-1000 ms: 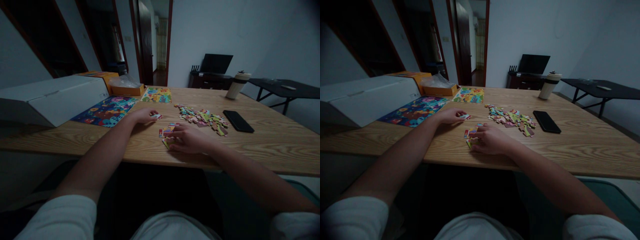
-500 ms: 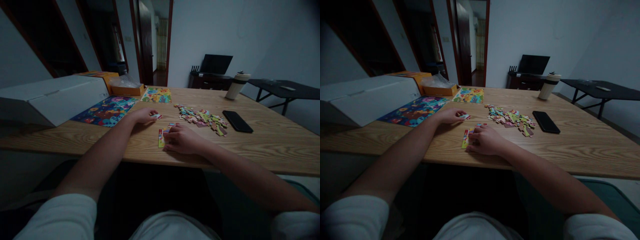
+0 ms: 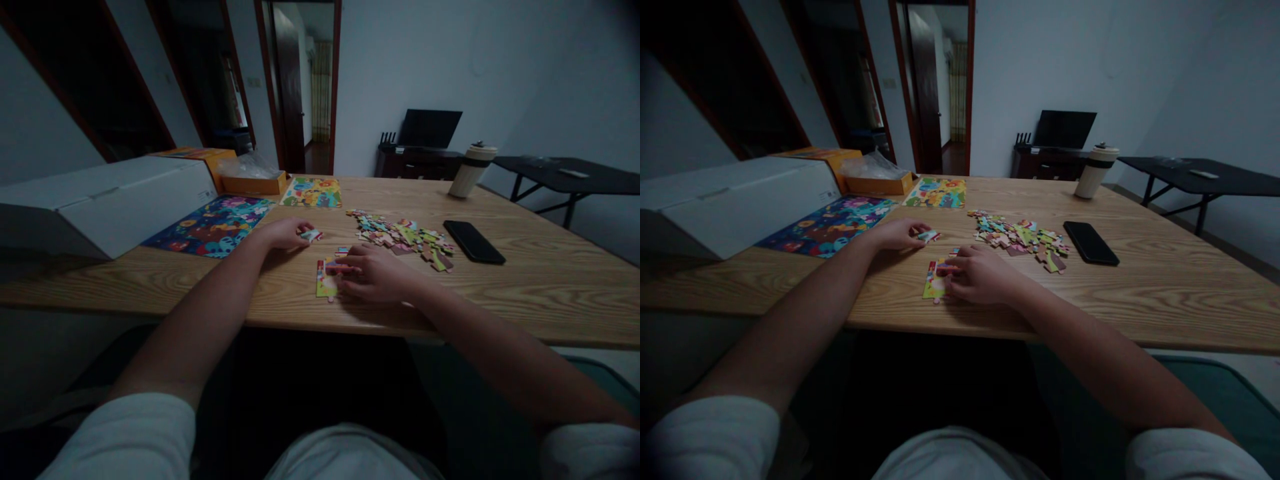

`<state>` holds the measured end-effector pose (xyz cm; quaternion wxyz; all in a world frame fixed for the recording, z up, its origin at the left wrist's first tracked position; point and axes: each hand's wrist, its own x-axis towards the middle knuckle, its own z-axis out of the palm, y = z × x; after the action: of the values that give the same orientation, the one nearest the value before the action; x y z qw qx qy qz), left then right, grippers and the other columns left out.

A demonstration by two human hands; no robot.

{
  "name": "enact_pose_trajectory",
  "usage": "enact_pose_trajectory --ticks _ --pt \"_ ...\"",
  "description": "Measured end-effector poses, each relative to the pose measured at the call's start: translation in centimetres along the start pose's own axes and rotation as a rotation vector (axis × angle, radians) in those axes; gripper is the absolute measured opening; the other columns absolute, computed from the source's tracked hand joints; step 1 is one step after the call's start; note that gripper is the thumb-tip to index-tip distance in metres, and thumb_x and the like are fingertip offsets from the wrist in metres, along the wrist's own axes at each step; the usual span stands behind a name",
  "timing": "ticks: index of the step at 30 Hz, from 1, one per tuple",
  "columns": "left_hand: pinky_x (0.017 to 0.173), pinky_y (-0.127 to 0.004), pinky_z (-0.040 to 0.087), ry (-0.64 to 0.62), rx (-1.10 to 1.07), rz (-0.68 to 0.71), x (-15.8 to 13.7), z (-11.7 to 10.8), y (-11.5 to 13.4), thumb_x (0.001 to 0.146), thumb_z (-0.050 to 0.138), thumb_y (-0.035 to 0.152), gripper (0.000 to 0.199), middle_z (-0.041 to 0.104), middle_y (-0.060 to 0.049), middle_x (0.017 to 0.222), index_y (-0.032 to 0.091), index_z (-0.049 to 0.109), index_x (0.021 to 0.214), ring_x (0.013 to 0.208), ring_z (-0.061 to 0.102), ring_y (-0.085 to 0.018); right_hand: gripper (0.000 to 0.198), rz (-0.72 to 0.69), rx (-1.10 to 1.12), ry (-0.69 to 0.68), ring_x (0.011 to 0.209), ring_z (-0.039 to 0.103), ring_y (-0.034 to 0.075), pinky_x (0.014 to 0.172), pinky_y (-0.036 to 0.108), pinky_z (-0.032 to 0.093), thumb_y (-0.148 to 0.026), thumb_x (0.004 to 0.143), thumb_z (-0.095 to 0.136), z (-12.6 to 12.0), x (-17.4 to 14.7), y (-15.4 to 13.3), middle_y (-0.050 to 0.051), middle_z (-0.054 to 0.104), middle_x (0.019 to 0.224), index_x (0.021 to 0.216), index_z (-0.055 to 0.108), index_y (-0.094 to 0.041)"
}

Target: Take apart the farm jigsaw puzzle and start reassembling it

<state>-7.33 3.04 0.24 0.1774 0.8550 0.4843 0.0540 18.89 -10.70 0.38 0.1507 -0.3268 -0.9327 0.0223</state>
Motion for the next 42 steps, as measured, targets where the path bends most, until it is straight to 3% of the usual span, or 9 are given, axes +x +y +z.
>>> enact_pose_trajectory --ticks 5,12,16,20,24,29,37,42 --pt "0.076 -0.028 0.048 0.037 -0.045 -0.039 0.4 0.1 -1.0 0.074 0.070 0.032 0.062 0.067 -0.011 0.118 0.016 0.057 0.133 0.092 0.064 -0.021 0.030 0.039 0.027 -0.048 0.089 0.059 0.021 0.080 0.031 0.042 -0.039 0.090 0.057 0.3 -0.1 1.8 0.010 0.064 0.100 0.107 0.073 -0.020" --pt "0.073 -0.027 0.047 0.054 0.007 -0.078 0.0 0.0 0.1 0.076 0.070 0.035 0.060 0.070 -0.009 0.111 0.018 0.058 0.132 0.087 0.065 -0.020 0.028 0.087 0.028 -0.019 0.086 0.061 0.019 0.077 0.030 0.043 -0.036 0.093 0.053 1.1 0.3 2.6 0.009 0.067 0.101 0.104 0.073 -0.020" --pt "0.079 -0.028 0.047 0.052 0.020 -0.032 0.1 0.3 0.8 0.075 0.071 0.044 0.058 0.068 -0.009 0.117 0.020 0.062 0.127 0.094 0.064 -0.022 0.030 0.127 0.004 0.000 0.089 0.061 0.022 0.079 0.032 0.043 -0.039 0.090 0.058 0.8 0.3 2.9 0.010 0.068 0.101 0.110 0.070 -0.020" --pt "0.078 -0.028 0.046 0.060 0.030 -0.011 0.1 0.8 1.6 0.075 0.071 0.038 0.057 0.068 -0.009 0.116 0.019 0.061 0.127 0.093 0.063 -0.021 0.032 0.142 -0.009 0.026 0.096 0.059 0.024 0.083 0.034 0.042 -0.038 0.088 0.059 0.8 0.3 3.6 0.010 0.068 0.105 0.114 0.067 -0.020" --pt "0.080 -0.032 0.047 0.059 -0.084 0.007 0.0 1.1 2.0 0.073 0.072 0.031 0.063 0.066 -0.012 0.117 0.016 0.056 0.132 0.093 0.063 -0.022 0.025 0.190 0.011 -0.013 0.087 0.059 0.022 0.077 0.032 0.041 -0.037 0.089 0.058 1.0 0.3 4.3 0.008 0.069 0.094 0.105 0.068 -0.021" --pt "0.083 -0.032 0.049 -0.083 -0.310 0.118 -0.2 1.4 3.1 0.075 0.069 0.025 0.059 0.066 -0.012 0.111 0.016 0.055 0.132 0.095 0.062 -0.020 0.018 0.161 0.027 -0.045 0.081 0.057 0.019 0.074 0.031 0.040 -0.035 0.090 0.057 1.0 0.3 4.3 0.007 0.067 0.090 0.093 0.068 -0.021" --pt "0.084 -0.030 0.044 -0.084 -0.032 0.267 -0.5 1.3 3.9 0.081 0.064 0.034 0.041 0.067 -0.008 0.112 0.021 0.069 0.119 0.098 0.060 -0.022 0.019 0.165 0.004 -0.038 0.078 0.056 0.018 0.072 0.031 0.041 -0.036 0.091 0.057 1.1 0.4 4.4 0.007 0.065 0.089 0.092 0.068 -0.020" --pt "0.086 -0.028 0.043 -0.072 -0.001 0.327 -0.2 1.3 3.4 0.083 0.061 0.036 0.037 0.065 -0.008 0.116 0.024 0.072 0.116 0.100 0.060 -0.022 0.022 0.177 0.018 -0.040 0.085 0.058 0.020 0.078 0.032 0.043 -0.036 0.091 0.056 1.2 0.4 4.1 0.009 0.067 0.095 0.097 0.069 -0.019"
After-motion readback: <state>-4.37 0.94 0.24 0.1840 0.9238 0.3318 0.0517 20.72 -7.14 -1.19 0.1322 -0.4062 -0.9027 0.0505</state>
